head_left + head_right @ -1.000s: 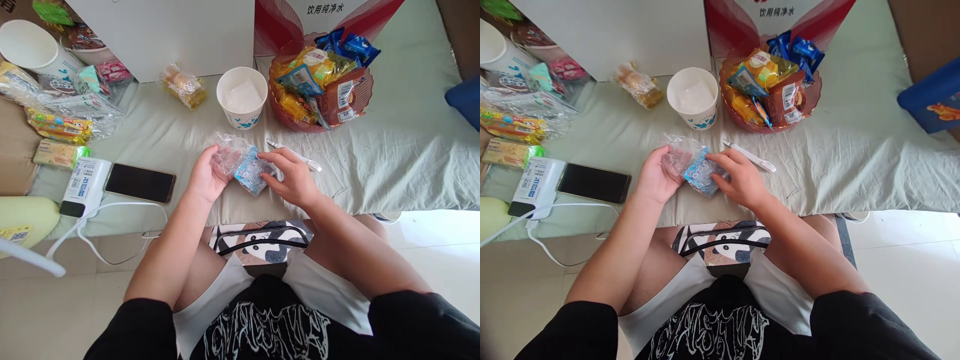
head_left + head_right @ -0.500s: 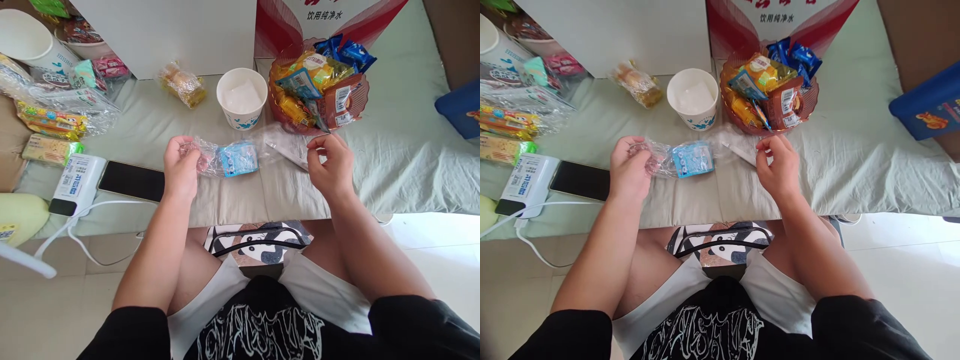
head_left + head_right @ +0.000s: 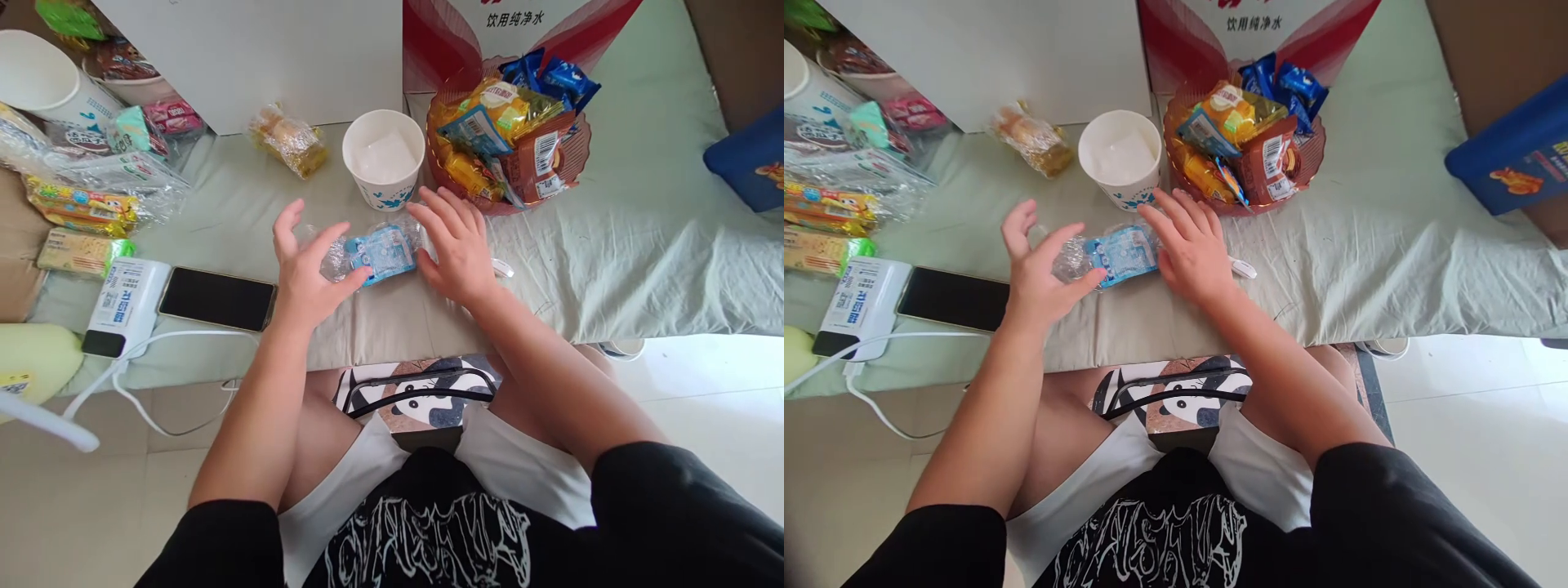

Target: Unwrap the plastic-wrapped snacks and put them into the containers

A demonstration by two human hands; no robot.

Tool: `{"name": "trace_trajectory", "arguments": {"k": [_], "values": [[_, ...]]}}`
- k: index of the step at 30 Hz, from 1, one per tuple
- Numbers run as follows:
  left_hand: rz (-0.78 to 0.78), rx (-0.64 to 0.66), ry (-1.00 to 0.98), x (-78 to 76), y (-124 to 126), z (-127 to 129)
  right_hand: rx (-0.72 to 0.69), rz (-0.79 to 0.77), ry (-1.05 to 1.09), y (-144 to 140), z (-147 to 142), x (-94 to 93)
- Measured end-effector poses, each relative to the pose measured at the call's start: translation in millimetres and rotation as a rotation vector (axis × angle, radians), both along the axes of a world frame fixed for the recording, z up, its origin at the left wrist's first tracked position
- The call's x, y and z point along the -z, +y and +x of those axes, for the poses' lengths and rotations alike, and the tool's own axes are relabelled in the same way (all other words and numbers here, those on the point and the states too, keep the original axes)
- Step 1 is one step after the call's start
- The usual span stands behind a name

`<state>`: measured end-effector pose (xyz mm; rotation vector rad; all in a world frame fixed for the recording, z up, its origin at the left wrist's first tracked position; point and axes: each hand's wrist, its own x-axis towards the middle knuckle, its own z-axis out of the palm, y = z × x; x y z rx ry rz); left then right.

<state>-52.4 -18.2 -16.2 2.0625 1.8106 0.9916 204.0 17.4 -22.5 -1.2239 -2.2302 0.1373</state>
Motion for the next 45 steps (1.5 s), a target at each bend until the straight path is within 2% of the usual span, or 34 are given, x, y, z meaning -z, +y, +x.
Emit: {"name": "trace_trajectory", "arguments": {"k": [3, 7, 9, 11, 14, 17, 19, 20, 21, 24, 25, 26, 29, 32, 37, 42, 45], "values": [[0.06, 0.004, 0.035, -0.6, -1, -4, 0.04, 0.013, -0.034, 3, -2, 5.2], [0.263, 0.009, 0.109, -14.2, -7, -6, 0.004, 0.165, -0.015, -11, 11, -2.6], [0.379, 0.096, 0.107, -25.1, -15, -3, -0.052, 0.22, -0.011, -23, 21, -10.5], [0.38, 0.249, 0.072, -35.6, -26, 1, -0.122, 0.193, -0.024, -36, 30, -17.8], [0.115, 0.379, 0.008, -47.2, -44, 6, -0.216, -0.019, -0.091, -48, 40, -27.1], [-0.379, 0.525, -0.116, -53.2, -55, 5, -0.252, -0.296, -0.23, -51, 42, -36.4], [-0.6, 0.565, -0.212, -54.6, -56, 3, -0.206, -0.419, -0.37, -49, 39, -42.2], [-0.609, 0.528, -0.249, -54.5, -54, 3, -0.164, -0.457, -0.445, -47, 36, -44.6], [-0.544, 0.452, -0.269, -53.8, -52, 2, -0.12, -0.481, -0.512, -46, 33, -46.3], [-0.169, 0.165, -0.191, -47.6, -37, 1, 0.002, -0.502, -0.597, -46, 23, -47.0], [-0.1, 0.137, -0.135, -44.4, -32, 1, 0.031, -0.495, -0.582, -47, 19, -45.7], [-0.115, 0.149, -0.081, -41.0, -26, 1, 0.048, -0.478, -0.549, -49, 16, -43.8], [-0.311, 0.183, -0.03, -32.2, -15, 2, 0.022, -0.384, -0.395, -53, 7, -35.2], [-0.433, 0.186, -0.131, -28.6, -13, 4, 0.005, -0.276, -0.24, -54, 2, -25.1], [-0.516, 0.167, -0.331, -27.7, -17, 6, 0.091, -0.145, -0.018, -50, 5, -13.7], [-0.571, 0.017, -0.501, -31.3, -16, 14, -0.092, -0.195, -0.038, -53, -1, -12.1], [-0.649, -0.062, -0.738, -37.2, -15, 23, -0.126, -0.233, -0.039, -55, -5, -11.5]]}}
